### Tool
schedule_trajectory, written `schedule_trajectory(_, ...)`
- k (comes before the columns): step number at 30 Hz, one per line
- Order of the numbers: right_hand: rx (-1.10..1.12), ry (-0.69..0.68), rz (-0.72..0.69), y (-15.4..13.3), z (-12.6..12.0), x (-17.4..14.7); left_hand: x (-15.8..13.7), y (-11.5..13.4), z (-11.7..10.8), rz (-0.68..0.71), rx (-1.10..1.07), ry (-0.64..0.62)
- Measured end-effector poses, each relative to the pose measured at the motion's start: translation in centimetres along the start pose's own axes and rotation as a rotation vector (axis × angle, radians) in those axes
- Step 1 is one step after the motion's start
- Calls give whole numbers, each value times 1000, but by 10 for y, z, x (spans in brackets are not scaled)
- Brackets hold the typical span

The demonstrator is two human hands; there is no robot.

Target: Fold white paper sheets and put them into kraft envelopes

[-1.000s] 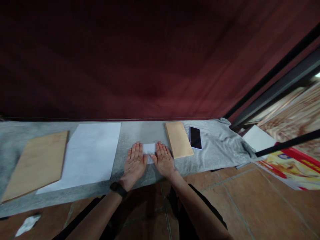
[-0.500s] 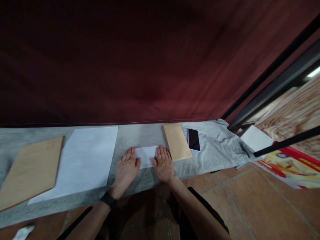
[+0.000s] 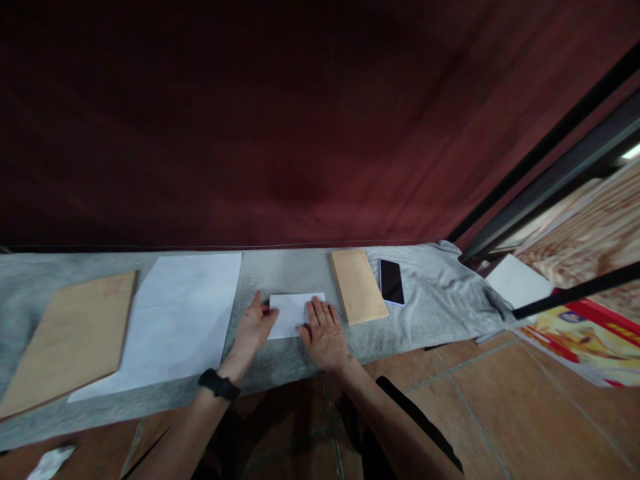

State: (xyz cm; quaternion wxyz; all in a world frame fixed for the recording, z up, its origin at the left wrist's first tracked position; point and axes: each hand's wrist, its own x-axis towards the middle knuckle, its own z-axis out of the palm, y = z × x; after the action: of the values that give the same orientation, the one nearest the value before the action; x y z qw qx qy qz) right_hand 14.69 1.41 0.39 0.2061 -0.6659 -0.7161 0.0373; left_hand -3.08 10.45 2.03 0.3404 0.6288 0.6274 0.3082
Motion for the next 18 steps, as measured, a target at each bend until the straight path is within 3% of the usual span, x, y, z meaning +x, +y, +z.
schedule_trajectory(4,59,-4,20,4,-6,9,0,7,-2,-54,-332,-126)
schedule_trajectory(7,115,56,37,11,-18,21,-2,23,-8,13,-459,-96)
schedule_trajectory(10,223,175,73,19,-31,32,-8,41,-17,136,-366,125)
schedule_trajectory(13,449,272,177,21,-38,39,-18,53,-24,398,-183,353)
schedule_trajectory(15,700,274,310,20,-38,41,-24,56,-27,568,-105,336)
schedule_trajectory(18,1194,167,545,18,-35,43,-27,54,-25,706,-29,160)
